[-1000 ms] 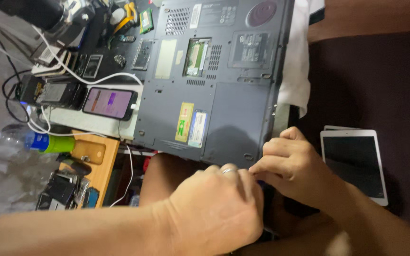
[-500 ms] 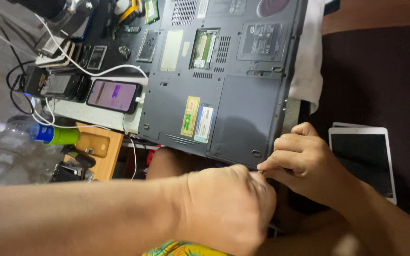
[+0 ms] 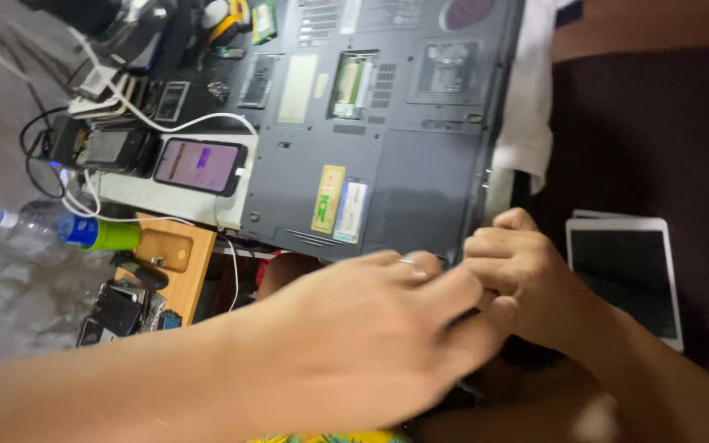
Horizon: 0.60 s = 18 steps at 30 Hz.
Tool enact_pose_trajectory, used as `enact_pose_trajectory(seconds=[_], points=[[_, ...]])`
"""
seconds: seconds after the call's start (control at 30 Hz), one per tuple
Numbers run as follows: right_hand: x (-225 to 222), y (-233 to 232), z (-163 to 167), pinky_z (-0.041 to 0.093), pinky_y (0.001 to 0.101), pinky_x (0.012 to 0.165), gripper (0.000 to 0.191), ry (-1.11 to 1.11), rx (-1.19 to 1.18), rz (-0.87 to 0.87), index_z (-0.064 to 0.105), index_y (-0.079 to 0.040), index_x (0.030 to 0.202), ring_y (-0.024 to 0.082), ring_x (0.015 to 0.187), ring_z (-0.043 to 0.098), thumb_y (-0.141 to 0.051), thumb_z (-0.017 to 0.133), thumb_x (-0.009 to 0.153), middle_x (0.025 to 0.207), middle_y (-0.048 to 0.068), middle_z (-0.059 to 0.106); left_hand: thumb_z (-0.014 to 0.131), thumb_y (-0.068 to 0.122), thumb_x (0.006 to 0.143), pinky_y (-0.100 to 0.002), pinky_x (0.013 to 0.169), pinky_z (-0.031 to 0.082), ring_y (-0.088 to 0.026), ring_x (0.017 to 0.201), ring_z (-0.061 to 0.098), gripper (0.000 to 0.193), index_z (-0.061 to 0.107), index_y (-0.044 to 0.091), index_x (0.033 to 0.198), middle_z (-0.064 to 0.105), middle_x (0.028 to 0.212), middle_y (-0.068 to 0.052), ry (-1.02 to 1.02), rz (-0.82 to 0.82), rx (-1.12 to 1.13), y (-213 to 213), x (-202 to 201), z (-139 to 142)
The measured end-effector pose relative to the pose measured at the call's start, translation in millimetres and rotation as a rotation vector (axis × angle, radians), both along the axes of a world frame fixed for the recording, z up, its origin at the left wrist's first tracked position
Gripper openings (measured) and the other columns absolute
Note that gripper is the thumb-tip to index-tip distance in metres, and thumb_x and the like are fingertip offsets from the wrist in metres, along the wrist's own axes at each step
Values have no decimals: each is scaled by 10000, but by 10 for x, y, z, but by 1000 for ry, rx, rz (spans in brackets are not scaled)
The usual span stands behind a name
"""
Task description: The person uses a screwdriver to remove multiple screws from the bottom panel of a laptop. They systematically unscrew and remove each screw, placing them aside, to open the laptop's casing.
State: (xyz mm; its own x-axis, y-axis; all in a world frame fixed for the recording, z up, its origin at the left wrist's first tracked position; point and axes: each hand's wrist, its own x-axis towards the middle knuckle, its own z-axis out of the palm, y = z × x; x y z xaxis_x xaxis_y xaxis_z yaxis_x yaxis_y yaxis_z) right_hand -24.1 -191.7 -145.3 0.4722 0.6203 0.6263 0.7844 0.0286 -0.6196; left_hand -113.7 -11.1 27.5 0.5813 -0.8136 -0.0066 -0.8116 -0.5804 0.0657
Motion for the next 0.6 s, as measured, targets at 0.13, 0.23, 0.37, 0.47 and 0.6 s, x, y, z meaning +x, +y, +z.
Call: enact_pose_trajectory(seconds=[0.13, 0.23, 0.37, 0.47, 0.6], points=[[-38, 11, 32, 361, 323, 740, 89, -11, 23, 15, 674, -122, 693, 130, 644, 565, -103, 761, 697, 643, -35, 581, 690, 166, 949, -385, 912, 557, -266, 1004, 683, 415, 622, 0, 1323, 681, 1198, -161, 95, 54, -411, 237, -3, -17], [-66, 44, 57, 367, 312, 743, 110, 10, 43, 30, 705, -151, 720, 97, 637, 564, -145, 789, 790, 653, -73, 602, 732, 201, 996, -373, 1019, 571, -308, 1142, 692, 474, 553, 32, 1402, 669, 1303, -169, 135, 261, -802, 307, -137, -445], [-177, 98, 47, 382, 310, 749, 82, 50, 76, 22, 725, -157, 740, 94, 632, 557, -155, 788, 792, 639, -66, 558, 666, 108, 1081, -433, 1001, 613, -322, 1072, 729, 453, 475, 122, 1491, 682, 1313, -194, 14, 249, -1110, 230, -405, -1206], [-245, 133, -1, 381, 307, 705, 155, 51, 41, -10, 703, -159, 673, 106, 570, 512, -158, 787, 803, 592, -57, 518, 652, 9, 1112, -439, 979, 651, -411, 1131, 712, 471, 374, 160, 1460, 635, 1278, -246, 40, 109, -969, 273, -383, -1340], [-308, 121, -45, 398, 304, 716, 133, 49, 50, -3, 700, -166, 693, 96, 589, 529, -161, 746, 818, 615, -69, 531, 652, 34, 1103, -414, 987, 643, -338, 1115, 723, 326, 520, 54, 1400, 644, 1276, -245, 90, 46, -934, 261, -284, -1182]])
